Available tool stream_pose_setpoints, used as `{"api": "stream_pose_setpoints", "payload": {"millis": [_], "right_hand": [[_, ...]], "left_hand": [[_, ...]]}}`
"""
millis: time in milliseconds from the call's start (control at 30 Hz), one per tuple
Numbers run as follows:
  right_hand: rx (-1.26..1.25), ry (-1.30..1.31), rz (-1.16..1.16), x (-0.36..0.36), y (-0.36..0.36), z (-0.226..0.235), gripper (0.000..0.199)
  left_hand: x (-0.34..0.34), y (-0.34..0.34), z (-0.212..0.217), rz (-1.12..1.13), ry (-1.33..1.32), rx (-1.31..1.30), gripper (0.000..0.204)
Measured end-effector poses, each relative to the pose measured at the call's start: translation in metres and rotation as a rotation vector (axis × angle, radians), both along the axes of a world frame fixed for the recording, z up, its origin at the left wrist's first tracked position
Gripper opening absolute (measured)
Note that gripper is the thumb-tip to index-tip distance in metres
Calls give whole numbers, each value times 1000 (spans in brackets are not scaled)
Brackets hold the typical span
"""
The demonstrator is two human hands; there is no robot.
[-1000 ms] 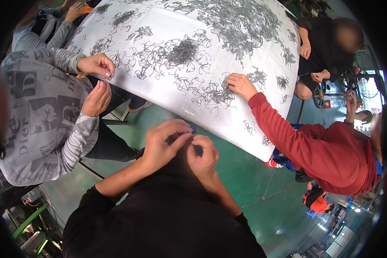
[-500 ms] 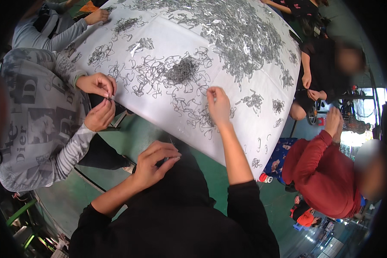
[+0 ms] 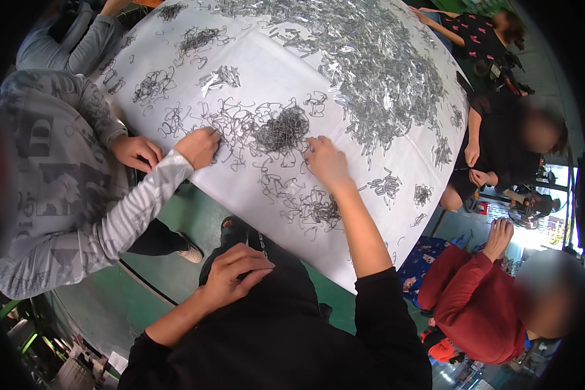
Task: The person repeatedly picks up small metal wire pieces from a large white sheet and links them together by hand. They occasionally reach up to hang the assembled chain on a nearby metal frame. Other people at the table perform the same task simultaneously.
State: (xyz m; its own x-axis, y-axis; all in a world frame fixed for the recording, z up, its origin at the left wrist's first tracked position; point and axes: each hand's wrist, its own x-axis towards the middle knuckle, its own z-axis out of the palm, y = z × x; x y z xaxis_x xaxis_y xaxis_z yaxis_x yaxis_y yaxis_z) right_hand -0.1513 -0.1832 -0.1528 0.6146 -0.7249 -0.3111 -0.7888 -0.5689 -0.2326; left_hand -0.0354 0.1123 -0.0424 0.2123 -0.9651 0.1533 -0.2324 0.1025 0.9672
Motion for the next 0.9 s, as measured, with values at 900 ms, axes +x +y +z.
{"api": "stream_pose_setpoints", "payload": {"millis": [900], "right_hand": [[484,-1126,-784,-35,74,51,25]], "left_hand": [[5,27,-17,55,-95,-56,18]]}}
